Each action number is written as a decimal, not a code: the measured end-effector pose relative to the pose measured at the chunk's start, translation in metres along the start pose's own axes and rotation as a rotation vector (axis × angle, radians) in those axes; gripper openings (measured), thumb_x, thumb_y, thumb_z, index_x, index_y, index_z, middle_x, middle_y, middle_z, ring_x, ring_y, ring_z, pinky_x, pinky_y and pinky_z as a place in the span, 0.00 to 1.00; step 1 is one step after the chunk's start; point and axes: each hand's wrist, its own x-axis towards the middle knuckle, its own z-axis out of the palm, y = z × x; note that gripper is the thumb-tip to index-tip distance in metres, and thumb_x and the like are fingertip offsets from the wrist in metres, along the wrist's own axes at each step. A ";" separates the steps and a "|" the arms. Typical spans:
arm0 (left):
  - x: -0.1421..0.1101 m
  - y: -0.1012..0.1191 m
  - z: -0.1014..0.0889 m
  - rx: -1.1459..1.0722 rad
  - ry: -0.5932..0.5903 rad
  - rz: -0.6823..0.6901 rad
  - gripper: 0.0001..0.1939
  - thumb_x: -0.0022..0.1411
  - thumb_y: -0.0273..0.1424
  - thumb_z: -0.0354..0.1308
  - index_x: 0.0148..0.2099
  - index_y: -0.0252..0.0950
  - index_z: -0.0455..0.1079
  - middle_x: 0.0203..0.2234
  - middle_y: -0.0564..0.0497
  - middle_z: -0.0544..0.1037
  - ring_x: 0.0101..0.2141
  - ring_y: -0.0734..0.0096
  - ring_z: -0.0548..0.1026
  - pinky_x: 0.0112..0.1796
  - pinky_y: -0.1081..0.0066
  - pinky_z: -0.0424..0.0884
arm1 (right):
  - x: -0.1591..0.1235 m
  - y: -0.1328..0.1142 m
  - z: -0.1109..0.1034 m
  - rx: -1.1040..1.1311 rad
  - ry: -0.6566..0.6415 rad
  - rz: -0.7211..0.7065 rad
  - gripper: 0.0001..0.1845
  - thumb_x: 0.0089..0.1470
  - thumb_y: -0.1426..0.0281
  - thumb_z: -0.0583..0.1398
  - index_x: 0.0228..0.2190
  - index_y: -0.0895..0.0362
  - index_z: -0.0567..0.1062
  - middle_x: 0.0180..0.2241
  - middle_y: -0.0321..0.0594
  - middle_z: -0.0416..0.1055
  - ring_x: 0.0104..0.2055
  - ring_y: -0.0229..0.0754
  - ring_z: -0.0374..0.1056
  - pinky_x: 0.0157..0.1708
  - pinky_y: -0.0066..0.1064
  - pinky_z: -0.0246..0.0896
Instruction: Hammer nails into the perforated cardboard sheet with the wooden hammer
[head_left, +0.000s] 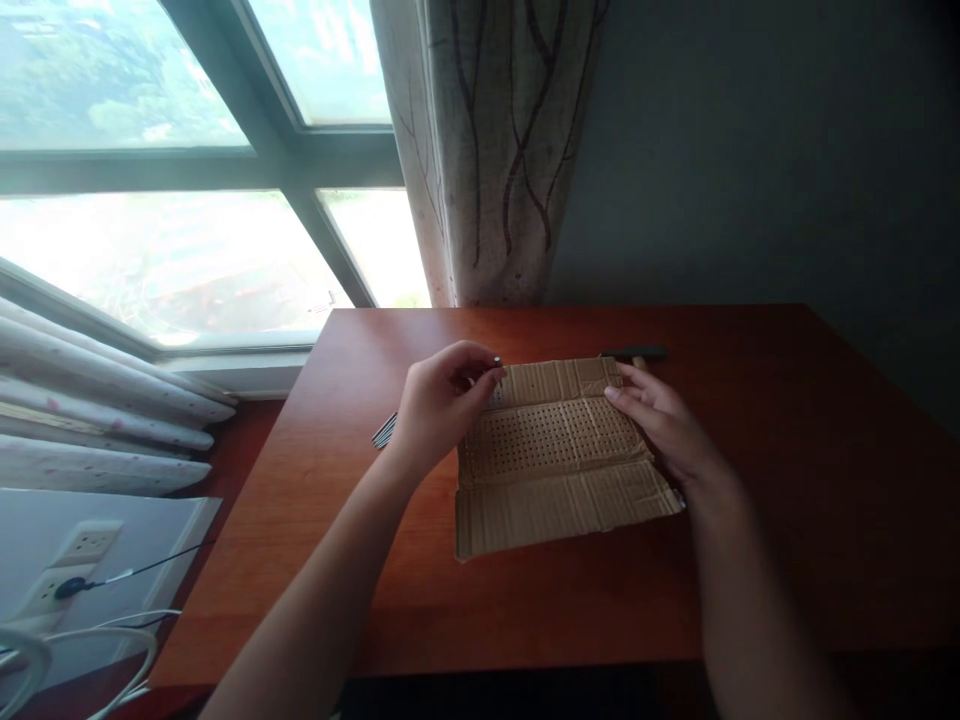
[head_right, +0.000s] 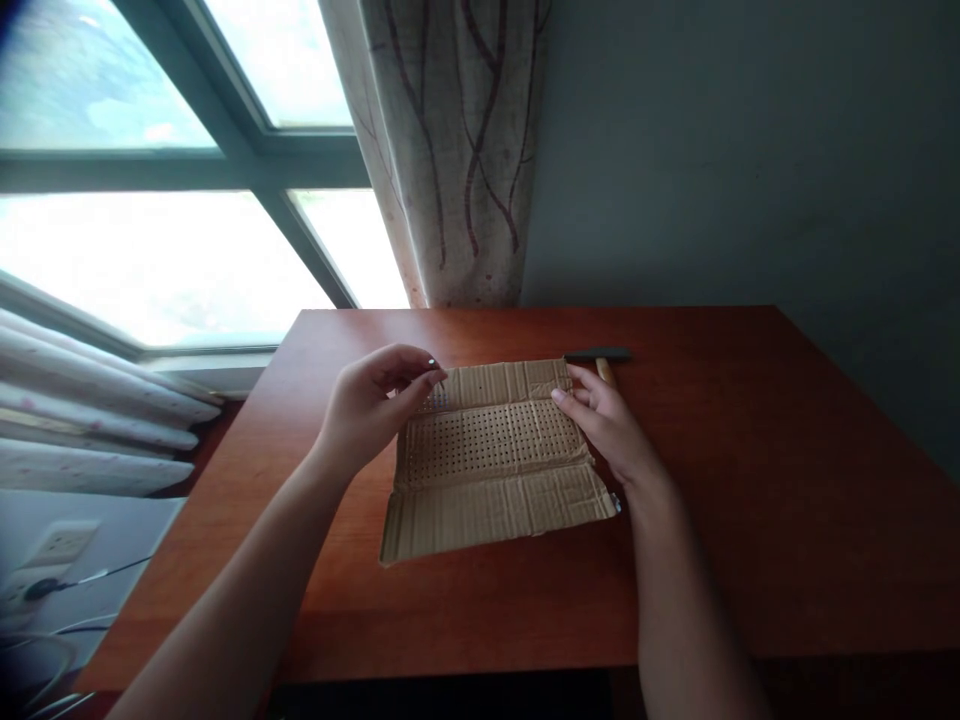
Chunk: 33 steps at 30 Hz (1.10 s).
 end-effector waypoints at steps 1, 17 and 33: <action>0.002 -0.004 0.002 0.056 0.008 0.014 0.04 0.58 0.31 0.65 0.35 0.36 0.74 0.27 0.52 0.79 0.26 0.76 0.72 0.28 0.74 0.68 | 0.000 -0.001 0.000 0.005 0.001 0.003 0.25 0.54 0.56 0.66 0.53 0.48 0.74 0.42 0.44 0.79 0.40 0.49 0.77 0.42 0.43 0.74; -0.006 -0.018 0.005 0.202 0.065 0.050 0.04 0.61 0.32 0.63 0.36 0.37 0.76 0.27 0.53 0.79 0.24 0.76 0.70 0.30 0.73 0.69 | -0.002 -0.003 0.001 -0.006 0.048 0.052 0.32 0.51 0.58 0.69 0.55 0.52 0.71 0.37 0.40 0.79 0.37 0.43 0.75 0.38 0.36 0.70; -0.006 -0.020 0.005 0.197 0.055 0.050 0.04 0.61 0.32 0.62 0.36 0.37 0.75 0.28 0.53 0.79 0.25 0.75 0.71 0.30 0.73 0.69 | 0.000 0.000 -0.001 -0.070 0.045 0.055 0.32 0.51 0.57 0.69 0.56 0.53 0.72 0.35 0.40 0.78 0.39 0.47 0.75 0.40 0.40 0.72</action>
